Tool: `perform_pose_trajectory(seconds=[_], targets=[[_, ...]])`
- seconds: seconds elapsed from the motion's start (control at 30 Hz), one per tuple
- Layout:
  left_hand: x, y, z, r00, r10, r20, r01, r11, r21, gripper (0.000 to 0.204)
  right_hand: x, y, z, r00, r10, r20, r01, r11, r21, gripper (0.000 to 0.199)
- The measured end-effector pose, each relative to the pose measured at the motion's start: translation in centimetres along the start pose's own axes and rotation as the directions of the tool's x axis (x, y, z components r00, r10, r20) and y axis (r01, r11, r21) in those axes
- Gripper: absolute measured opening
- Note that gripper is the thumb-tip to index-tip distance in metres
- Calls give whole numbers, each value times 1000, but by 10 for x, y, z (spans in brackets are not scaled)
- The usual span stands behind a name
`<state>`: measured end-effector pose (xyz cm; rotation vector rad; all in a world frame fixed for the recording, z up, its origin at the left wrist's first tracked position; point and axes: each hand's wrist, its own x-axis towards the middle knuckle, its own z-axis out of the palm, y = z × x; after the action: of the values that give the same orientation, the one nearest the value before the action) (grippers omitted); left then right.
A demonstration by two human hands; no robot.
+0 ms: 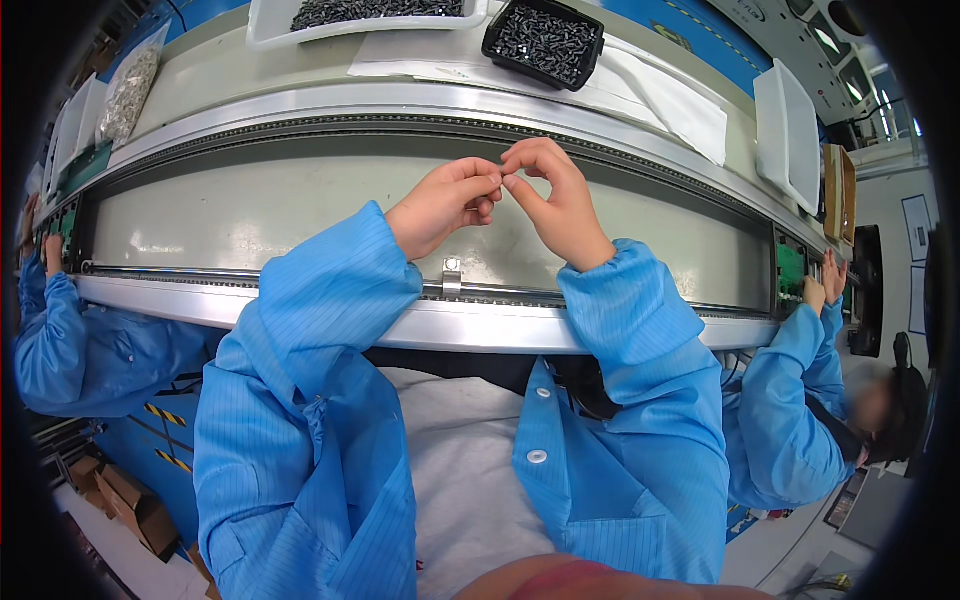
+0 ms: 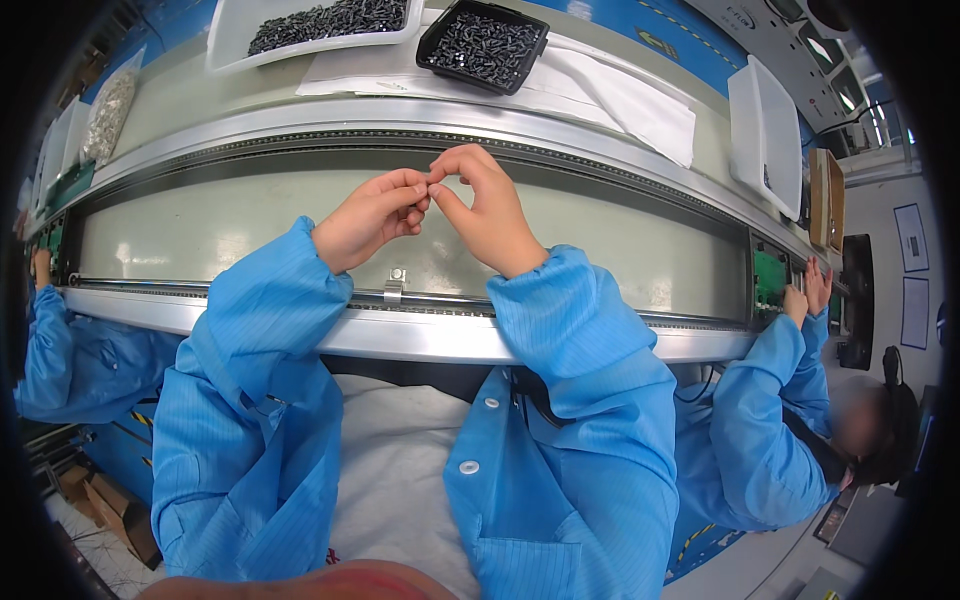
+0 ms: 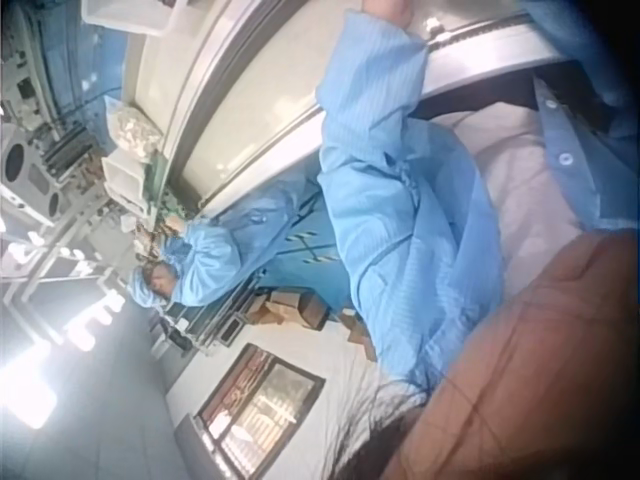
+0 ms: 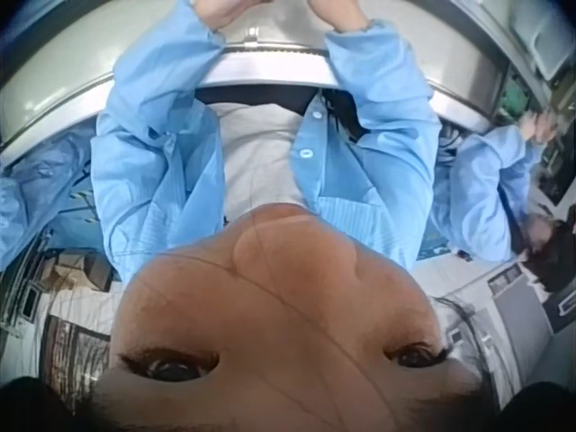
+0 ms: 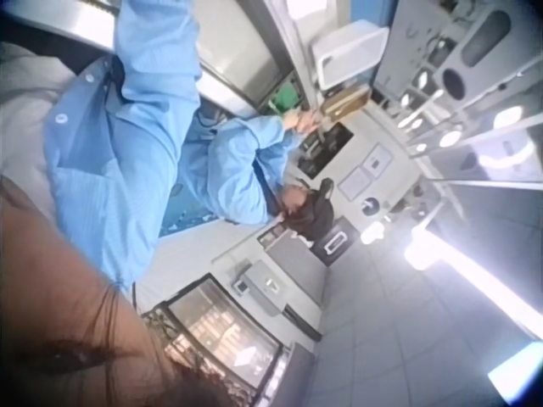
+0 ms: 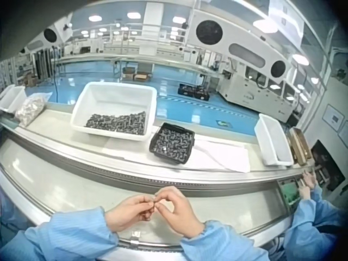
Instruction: Assemble electronic components onto a printed circuit board on a production line.
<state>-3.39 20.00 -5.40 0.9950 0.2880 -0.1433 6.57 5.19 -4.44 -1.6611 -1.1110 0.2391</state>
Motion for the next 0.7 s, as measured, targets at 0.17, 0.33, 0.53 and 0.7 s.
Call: perform_pose_trajectory(seconds=[0.17, 0.33, 0.53, 0.7], targets=[[0, 0, 1, 999, -23, -24, 24, 999, 33, 12, 1, -1, -1, 1000, -1, 9, 1, 1000, 15, 9], [-1, 2, 1, 998, -56, -5, 57, 997, 58, 14, 1, -3, -2, 1000, 2, 5, -2, 1000, 19, 9], [-4, 5, 5, 999, -48, 4, 47, 999, 11, 19, 1, -2, -2, 1000, 5, 14, -5, 1000, 6, 8], [-4, 5, 5, 999, -43, 14, 43, 999, -16, 22, 0, -1, -1, 1000, 2, 18, -2, 1000, -2, 8]])
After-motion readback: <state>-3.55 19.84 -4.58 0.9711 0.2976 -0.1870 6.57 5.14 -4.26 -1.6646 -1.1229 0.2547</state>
